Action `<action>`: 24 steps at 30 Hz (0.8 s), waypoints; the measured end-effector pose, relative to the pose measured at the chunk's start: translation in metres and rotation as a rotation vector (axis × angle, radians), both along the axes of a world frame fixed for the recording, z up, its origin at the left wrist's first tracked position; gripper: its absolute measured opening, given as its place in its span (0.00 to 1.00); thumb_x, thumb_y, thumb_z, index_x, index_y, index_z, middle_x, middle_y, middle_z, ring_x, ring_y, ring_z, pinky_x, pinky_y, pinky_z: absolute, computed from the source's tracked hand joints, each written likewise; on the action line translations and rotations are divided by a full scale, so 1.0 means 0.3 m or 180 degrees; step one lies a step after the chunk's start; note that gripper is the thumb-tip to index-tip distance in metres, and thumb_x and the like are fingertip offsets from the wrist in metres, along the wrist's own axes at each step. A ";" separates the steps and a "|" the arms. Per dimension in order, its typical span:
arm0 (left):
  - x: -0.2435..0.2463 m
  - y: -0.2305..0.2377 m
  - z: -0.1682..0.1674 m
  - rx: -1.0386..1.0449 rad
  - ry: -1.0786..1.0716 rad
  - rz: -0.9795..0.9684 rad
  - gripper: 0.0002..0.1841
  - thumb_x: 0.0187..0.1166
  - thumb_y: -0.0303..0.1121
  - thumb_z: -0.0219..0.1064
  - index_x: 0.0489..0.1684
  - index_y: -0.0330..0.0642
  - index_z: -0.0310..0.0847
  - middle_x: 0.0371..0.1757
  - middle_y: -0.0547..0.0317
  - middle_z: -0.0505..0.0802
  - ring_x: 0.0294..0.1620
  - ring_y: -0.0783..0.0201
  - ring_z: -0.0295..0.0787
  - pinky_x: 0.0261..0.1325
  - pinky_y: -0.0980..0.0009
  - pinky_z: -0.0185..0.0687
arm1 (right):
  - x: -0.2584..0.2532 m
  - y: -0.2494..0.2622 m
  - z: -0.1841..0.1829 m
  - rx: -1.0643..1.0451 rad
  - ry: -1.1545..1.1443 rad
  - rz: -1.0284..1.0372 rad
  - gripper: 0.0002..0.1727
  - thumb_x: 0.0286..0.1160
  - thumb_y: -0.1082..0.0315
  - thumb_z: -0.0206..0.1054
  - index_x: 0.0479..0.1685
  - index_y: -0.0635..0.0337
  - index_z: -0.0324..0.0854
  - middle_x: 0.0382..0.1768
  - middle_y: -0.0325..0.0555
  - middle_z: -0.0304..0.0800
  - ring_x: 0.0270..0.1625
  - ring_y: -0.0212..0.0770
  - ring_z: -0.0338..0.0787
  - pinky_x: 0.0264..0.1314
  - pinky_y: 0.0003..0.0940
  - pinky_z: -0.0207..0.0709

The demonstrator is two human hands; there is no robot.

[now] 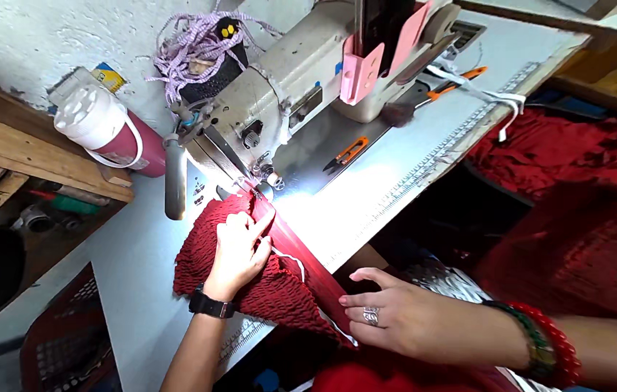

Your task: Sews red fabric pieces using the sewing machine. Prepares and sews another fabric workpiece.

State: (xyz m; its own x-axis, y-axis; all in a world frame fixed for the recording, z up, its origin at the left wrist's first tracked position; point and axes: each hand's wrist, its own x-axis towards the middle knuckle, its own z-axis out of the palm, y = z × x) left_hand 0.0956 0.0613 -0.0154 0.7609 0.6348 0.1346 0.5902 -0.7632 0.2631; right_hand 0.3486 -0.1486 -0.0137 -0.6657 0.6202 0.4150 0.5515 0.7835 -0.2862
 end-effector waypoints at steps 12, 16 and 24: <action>0.007 -0.089 0.061 -0.0071 -0.0225 -0.0726 0.17 0.79 0.36 0.57 0.52 0.57 0.94 0.62 0.59 0.92 0.72 0.57 0.81 0.74 0.45 0.66 | 0.011 0.088 0.009 -0.0166 -0.0080 -0.0277 0.11 0.87 0.70 0.54 0.44 0.51 0.83 0.52 0.41 0.96 0.68 0.46 0.91 0.70 0.59 0.79; -0.011 -0.247 0.043 -0.0119 -0.0546 -0.1189 0.13 0.79 0.26 0.58 0.41 0.42 0.93 0.57 0.58 0.96 0.72 0.58 0.85 0.86 0.53 0.65 | 0.010 0.146 0.007 -0.0315 -0.0068 -0.0224 0.11 0.87 0.71 0.54 0.47 0.55 0.83 0.70 0.43 0.89 0.78 0.48 0.82 0.75 0.55 0.75; -0.091 -0.258 -0.011 -0.0188 -0.0994 -0.0842 0.18 0.80 0.31 0.52 0.46 0.47 0.93 0.55 0.60 0.96 0.68 0.63 0.86 0.77 0.58 0.67 | -0.023 0.001 0.033 -0.0031 -0.0180 0.0188 0.14 0.88 0.72 0.53 0.44 0.55 0.86 0.46 0.44 0.97 0.65 0.49 0.92 0.77 0.60 0.74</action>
State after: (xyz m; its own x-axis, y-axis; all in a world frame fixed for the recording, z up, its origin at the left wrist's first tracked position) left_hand 0.0684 -0.0160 -0.0188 0.8272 0.4364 0.3540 0.2606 -0.8560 0.4464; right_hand 0.3418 -0.1482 -0.0038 -0.7236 0.5829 0.3696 0.5199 0.8125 -0.2638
